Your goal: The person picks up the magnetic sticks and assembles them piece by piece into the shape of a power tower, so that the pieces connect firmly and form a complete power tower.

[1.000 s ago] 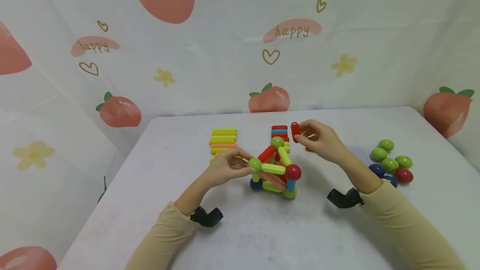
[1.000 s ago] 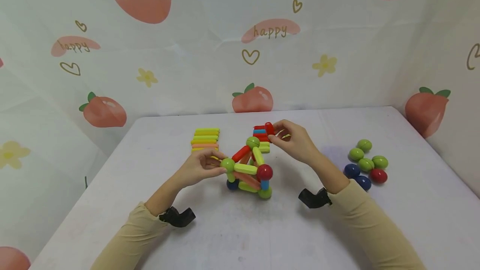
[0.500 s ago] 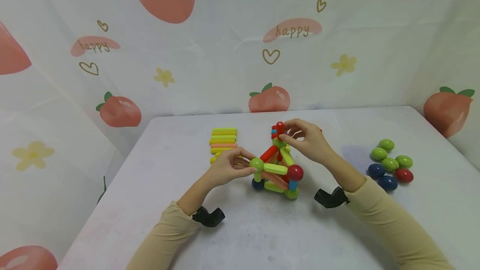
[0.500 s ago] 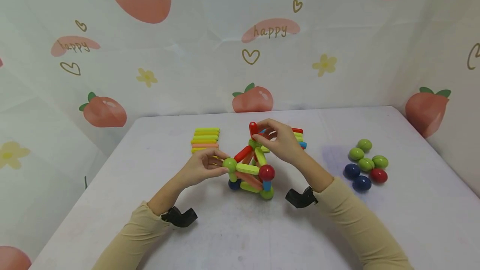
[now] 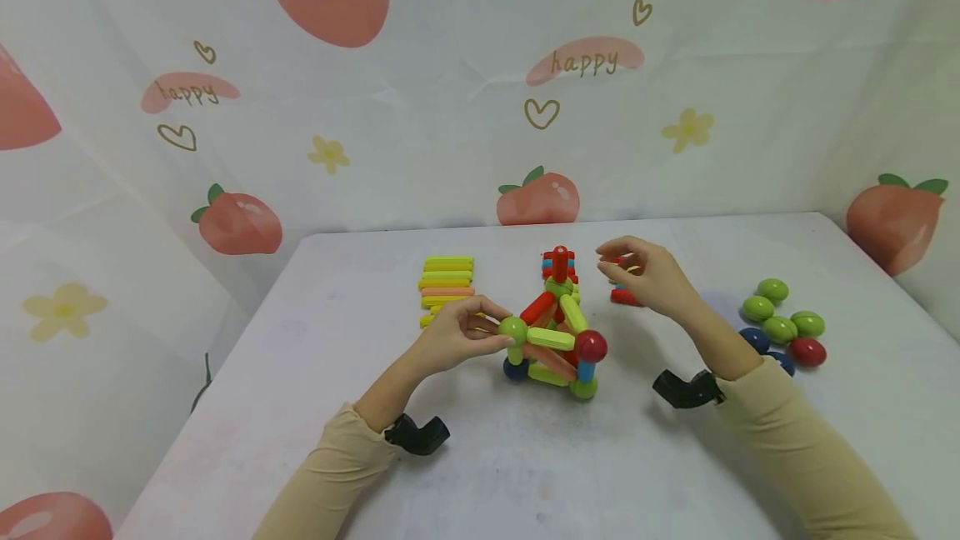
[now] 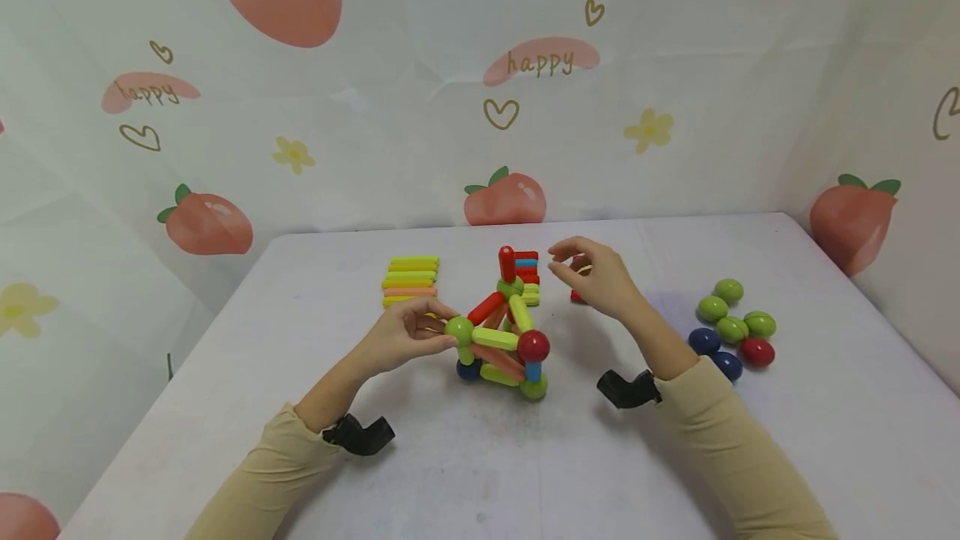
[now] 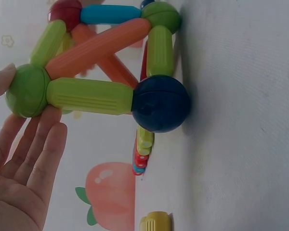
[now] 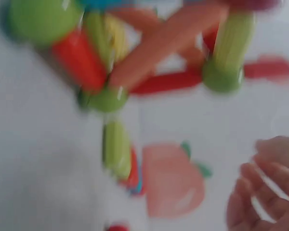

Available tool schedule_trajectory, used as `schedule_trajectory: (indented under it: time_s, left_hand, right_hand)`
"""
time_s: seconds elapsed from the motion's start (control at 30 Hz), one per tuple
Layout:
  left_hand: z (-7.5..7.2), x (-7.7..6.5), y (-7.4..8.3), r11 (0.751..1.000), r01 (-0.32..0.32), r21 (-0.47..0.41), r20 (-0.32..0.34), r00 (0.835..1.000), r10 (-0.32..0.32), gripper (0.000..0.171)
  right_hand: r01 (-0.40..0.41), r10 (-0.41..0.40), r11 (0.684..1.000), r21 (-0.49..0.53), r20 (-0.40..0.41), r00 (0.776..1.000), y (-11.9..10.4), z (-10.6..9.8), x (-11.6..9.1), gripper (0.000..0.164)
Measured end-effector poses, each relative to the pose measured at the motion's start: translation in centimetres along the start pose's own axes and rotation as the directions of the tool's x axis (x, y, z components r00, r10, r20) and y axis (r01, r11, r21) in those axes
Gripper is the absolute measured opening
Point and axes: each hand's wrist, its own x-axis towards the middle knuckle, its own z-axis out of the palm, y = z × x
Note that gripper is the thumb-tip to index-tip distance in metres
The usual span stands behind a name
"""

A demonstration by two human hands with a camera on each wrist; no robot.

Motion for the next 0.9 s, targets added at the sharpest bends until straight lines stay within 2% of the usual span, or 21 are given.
schedule_trajectory:
  time_s: [0.07, 0.2, 0.37, 0.7, 0.9]
  left_hand:
    - [0.0, 0.0, 0.0, 1.0, 0.0, 0.002, -0.003, 1.0, 0.0, 0.03]
    - [0.0, 0.0, 0.1, 1.0, 0.006, 0.005, -0.009, 1.0, -0.006, 0.03]
    - [0.0, 0.0, 0.0, 1.0, 0.018, 0.003, -0.011, 1.0, -0.018, 0.031]
    - [0.0, 0.0, 0.1, 0.999, 0.033, 0.0, -0.013, 0.999, -0.033, 0.032]
    - [-0.1, 0.0, 0.0, 0.999, 0.032, -0.004, -0.007, 0.999, -0.032, 0.033]
  right_hand:
    - [-0.066, 0.068, 0.997, -0.05, 0.043, 0.997, 1.1, -0.5, 0.0, 0.028]
    - [-0.164, 0.182, 0.977, -0.138, 0.134, 0.974, 3.3, -0.9, -0.2, 0.031]
    - [-0.21, 0.247, 0.957, -0.198, 0.185, 0.951, 4.8, -0.5, -0.4, 0.031]
    - [-0.19, 0.244, 0.94, -0.282, 0.167, 0.955, 5.3, 0.2, -0.4, 0.029]
    - [-0.171, 0.211, 0.953, -0.251, 0.145, 0.967, 4.2, -0.3, -0.7, 0.031]
